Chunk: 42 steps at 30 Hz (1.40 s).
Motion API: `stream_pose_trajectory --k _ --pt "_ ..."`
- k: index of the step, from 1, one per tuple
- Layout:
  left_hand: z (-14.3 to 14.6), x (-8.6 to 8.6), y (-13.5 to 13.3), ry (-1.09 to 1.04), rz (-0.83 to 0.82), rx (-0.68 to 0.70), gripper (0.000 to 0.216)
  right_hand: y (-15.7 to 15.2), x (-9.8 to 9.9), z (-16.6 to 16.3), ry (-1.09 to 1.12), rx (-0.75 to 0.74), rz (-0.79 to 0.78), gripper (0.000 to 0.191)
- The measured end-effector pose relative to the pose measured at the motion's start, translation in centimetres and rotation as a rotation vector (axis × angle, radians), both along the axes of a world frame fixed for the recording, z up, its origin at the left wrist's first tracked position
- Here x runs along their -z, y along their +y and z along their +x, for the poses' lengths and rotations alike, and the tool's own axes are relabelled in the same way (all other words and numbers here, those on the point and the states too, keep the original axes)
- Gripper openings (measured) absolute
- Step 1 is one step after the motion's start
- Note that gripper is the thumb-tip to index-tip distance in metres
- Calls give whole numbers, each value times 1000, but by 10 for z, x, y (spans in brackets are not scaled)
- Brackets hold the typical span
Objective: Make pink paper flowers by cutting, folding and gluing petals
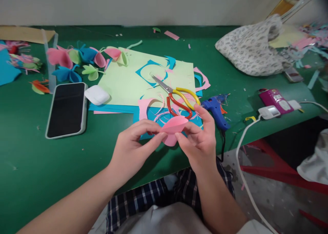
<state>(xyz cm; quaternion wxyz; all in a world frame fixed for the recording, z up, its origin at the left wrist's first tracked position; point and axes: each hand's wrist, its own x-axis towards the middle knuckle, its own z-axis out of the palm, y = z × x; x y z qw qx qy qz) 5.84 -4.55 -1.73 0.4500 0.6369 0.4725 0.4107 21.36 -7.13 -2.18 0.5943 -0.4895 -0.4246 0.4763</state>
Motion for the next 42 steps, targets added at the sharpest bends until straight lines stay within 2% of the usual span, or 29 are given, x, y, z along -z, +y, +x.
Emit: stream_pose_trajectory --k 7,14,18,25,30,33,36,38,41,42 --pt "0 -3 0 56 73 -46 11 2 -3 4 13 66 -76 54" --pt "0 -2 -5 99 281 -116 16 4 2 1 58 152 -98 49" --pt "1 -2 -6 88 378 -85 21 5 3 1 69 132 -97 49" --pt "1 1 -5 83 369 -32 26 10 5 2 244 111 -132 43" --pt "4 3 -1 111 359 7 25 15 3 -2 413 -28 -169 36" --pt "6 1 1 154 360 -17 20 18 4 -6 457 -79 -192 33" --pt "5 -5 3 190 387 -110 11 20 4 -8 416 -89 -215 31" --pt "2 -12 7 230 401 -183 9 21 0 -9 331 -30 -160 30" --pt "-5 -28 18 287 452 -257 10 27 -16 -12 133 55 56 31" --pt "-7 -35 22 291 478 -271 11 30 -23 -14 57 26 125 34"
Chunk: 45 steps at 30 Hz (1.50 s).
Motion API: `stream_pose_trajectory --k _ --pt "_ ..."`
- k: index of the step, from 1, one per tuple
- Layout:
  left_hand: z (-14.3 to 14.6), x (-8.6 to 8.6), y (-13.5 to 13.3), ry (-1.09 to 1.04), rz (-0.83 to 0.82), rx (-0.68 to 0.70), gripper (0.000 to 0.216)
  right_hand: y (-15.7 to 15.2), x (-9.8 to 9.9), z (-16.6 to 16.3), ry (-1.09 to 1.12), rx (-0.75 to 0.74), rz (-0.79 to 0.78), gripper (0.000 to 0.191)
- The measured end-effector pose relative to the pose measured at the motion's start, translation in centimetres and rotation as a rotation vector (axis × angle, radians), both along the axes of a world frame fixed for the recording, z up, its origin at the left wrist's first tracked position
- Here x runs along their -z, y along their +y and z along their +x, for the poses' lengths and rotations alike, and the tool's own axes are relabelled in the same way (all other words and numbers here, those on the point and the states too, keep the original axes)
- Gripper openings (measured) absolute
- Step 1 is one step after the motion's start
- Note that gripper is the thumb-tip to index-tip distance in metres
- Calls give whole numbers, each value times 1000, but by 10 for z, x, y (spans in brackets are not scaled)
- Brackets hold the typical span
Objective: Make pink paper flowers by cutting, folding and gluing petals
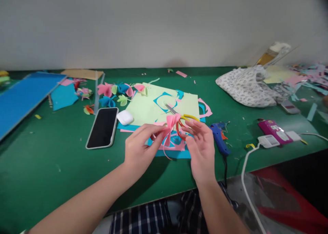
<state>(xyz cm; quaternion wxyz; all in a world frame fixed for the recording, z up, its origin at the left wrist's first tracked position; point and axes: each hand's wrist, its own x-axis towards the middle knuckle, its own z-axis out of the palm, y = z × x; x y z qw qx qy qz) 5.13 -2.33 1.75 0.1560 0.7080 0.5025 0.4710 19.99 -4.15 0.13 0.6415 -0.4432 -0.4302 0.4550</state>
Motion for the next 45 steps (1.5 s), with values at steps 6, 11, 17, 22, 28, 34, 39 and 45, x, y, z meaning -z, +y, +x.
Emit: stream_pose_trajectory --k 6,11,17,22,28,34,39,45 --pt "-4 -42 21 -26 167 -6 11 31 -44 -5 -409 -248 244 93" --pt "-6 -54 29 -2 331 40 16 43 -63 -2 -529 -306 322 85" --pt "-9 -54 32 -14 281 142 14 40 -58 1 -455 -393 200 83" --pt "-6 -51 34 -76 159 170 10 38 -51 8 -425 -410 153 82" --pt "-7 -45 35 -105 46 316 12 36 -47 13 -452 -379 193 75" --pt "-10 -43 37 -178 -66 463 13 35 -52 18 -469 -408 149 79" --pt "-10 -41 39 -196 -58 457 19 35 -52 20 -447 -435 131 78" --pt "-8 -37 40 -250 -52 354 17 34 -54 23 -503 -473 103 70"
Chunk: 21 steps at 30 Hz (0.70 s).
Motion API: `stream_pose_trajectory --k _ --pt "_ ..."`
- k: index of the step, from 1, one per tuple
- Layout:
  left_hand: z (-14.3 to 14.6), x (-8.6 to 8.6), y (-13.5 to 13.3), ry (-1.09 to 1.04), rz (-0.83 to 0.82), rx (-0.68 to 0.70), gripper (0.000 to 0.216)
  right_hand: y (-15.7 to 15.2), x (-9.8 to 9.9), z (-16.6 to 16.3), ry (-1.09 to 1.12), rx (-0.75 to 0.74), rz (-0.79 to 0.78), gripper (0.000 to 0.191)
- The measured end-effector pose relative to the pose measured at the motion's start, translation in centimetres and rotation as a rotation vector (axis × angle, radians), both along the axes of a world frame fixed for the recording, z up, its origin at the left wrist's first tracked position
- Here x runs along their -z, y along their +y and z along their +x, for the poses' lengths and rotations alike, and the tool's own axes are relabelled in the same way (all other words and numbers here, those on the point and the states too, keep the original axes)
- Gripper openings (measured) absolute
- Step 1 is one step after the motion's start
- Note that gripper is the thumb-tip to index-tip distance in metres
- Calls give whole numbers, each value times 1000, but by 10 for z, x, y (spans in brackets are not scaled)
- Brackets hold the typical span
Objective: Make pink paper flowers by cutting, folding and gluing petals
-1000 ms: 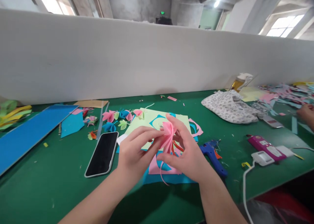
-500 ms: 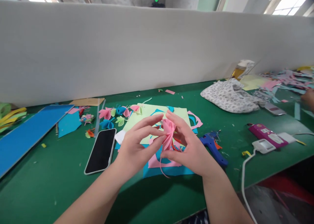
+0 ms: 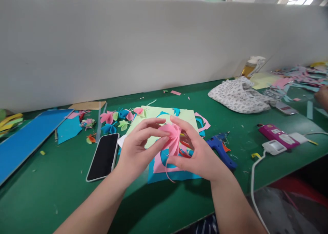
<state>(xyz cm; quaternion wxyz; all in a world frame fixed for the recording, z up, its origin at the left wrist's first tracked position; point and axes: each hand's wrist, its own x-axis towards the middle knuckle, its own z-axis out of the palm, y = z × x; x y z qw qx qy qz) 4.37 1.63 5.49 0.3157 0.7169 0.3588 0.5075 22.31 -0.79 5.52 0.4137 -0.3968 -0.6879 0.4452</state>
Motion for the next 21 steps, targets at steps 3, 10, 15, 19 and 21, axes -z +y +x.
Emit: stream_pose_trajectory --k 3,10,15,19,21 --pt "2 1 0 -21 -12 -12 17 0 1 1 22 -3 8 67" --pt "6 0 0 -46 -40 56 14 2 4 1 143 -3 -9 66" --pt "7 -1 -3 -110 -180 31 17 3 4 2 163 -22 -36 61" --pt "4 -2 -3 -112 -200 113 20 4 5 3 177 -2 -74 61" --pt "2 -2 -1 -72 -184 187 32 4 5 4 185 -1 -94 61"
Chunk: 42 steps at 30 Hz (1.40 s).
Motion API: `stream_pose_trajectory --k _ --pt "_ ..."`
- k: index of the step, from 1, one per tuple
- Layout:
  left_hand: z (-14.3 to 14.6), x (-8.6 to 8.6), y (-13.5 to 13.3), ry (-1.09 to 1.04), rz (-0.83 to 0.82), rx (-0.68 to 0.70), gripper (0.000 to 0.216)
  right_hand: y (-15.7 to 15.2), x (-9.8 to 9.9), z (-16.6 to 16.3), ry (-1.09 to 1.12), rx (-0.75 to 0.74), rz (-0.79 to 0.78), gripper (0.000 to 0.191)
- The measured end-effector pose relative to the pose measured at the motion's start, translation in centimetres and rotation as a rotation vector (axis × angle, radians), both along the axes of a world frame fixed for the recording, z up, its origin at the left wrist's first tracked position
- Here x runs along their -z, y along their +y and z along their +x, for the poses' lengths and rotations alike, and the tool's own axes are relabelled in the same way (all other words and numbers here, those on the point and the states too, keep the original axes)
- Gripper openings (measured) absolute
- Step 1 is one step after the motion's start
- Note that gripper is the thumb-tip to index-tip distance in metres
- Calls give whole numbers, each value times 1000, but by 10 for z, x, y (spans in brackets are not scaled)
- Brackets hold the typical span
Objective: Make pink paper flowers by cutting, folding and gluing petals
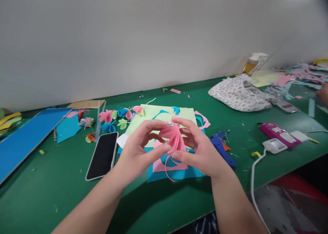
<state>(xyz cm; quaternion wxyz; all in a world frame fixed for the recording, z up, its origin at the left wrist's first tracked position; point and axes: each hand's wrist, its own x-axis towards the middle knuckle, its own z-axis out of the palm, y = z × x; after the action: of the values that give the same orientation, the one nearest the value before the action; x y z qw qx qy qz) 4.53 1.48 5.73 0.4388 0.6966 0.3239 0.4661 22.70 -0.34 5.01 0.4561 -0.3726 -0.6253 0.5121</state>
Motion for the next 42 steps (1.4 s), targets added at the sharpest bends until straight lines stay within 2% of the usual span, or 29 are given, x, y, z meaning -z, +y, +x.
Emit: stream_pose_trajectory --k 4,8,17,29,32,35,38,40,42 --pt "-8 -3 3 106 41 58 58 0 0 1 26 -3 -2 62" --pt "-13 -6 3 205 95 120 71 0 2 0 76 -20 7 61" --pt "-7 -7 2 173 153 11 53 1 3 -3 10 -25 13 60" --pt "4 -2 -1 172 169 -115 55 0 5 -11 -8 -58 21 66" --pt "3 -1 0 222 286 -234 54 1 6 -10 16 34 18 66" --pt "2 2 2 319 520 -371 55 2 5 -11 6 214 18 39" --pt "2 6 4 390 716 -420 57 0 1 -17 -92 339 56 14" --pt "3 9 5 417 755 -420 58 -1 -1 -22 -130 392 122 7" --pt "3 11 4 436 744 -410 60 -2 -1 -26 -148 463 182 10"
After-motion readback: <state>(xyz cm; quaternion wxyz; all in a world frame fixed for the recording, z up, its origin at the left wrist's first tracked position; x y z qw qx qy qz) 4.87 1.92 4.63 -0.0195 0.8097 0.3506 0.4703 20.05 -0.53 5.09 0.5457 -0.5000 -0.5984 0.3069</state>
